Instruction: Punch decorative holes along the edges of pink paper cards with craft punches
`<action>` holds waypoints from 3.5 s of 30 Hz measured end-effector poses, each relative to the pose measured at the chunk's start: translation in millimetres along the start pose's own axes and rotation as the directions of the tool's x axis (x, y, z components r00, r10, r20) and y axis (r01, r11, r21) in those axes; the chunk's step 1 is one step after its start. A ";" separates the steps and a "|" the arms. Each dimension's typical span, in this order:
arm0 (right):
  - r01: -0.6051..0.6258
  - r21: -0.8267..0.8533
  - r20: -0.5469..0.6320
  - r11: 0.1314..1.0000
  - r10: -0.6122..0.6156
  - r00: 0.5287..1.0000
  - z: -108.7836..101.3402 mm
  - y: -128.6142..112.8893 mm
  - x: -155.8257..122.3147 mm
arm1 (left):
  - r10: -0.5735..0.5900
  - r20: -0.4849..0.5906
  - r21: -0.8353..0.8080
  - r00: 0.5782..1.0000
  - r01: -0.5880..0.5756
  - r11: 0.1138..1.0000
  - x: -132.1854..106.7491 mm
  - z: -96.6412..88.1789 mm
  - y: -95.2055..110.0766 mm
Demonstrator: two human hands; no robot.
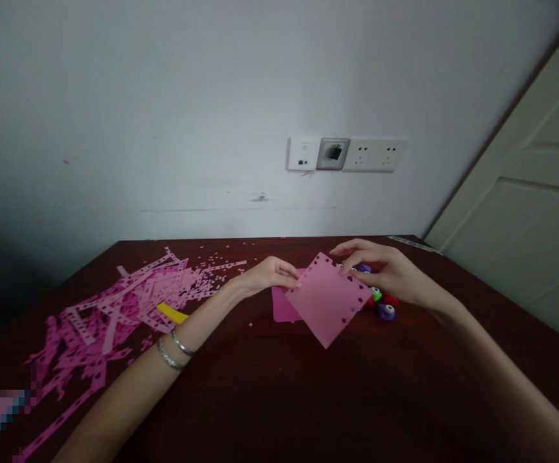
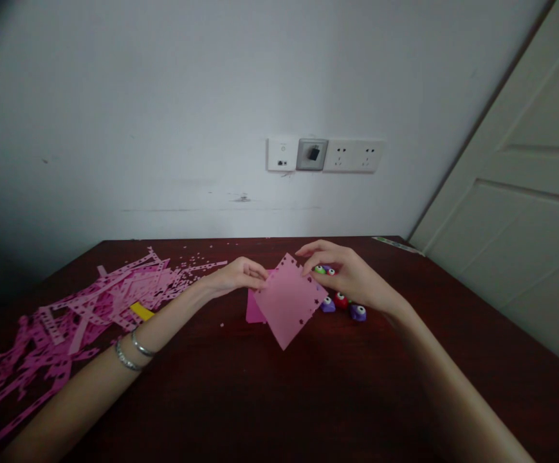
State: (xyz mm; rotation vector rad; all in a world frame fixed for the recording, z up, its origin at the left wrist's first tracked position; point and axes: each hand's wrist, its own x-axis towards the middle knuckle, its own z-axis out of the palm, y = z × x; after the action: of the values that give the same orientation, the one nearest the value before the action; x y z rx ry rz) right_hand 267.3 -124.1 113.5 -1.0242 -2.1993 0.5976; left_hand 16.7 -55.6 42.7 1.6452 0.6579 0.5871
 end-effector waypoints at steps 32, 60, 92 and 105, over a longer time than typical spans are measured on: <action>-0.267 0.625 -0.108 0.733 0.421 0.901 59.0 1.1 14.0 | 0.742 -0.050 0.924 0.668 -0.251 0.289 -14.3 49.7 31.2; -0.296 0.394 -0.042 0.870 0.339 0.940 52.9 -9.7 8.4 | 0.267 -0.350 0.274 0.898 -0.174 0.946 -6.0 52.0 32.9; -0.161 -0.076 -0.111 0.984 0.152 0.982 46.4 -24.6 4.7 | 0.263 -0.385 0.230 0.885 -0.184 0.956 -7.6 50.3 37.3; -0.201 0.035 -0.036 0.979 0.202 0.979 45.5 -26.7 5.2 | 0.213 -0.217 0.146 0.953 -0.184 0.972 -8.5 42.6 41.6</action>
State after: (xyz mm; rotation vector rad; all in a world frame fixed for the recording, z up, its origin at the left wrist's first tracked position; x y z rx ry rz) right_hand 219.2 -142.0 100.2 -1.2417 -2.0598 0.6930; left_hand 44.5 -96.8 76.6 1.7883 0.7131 0.9102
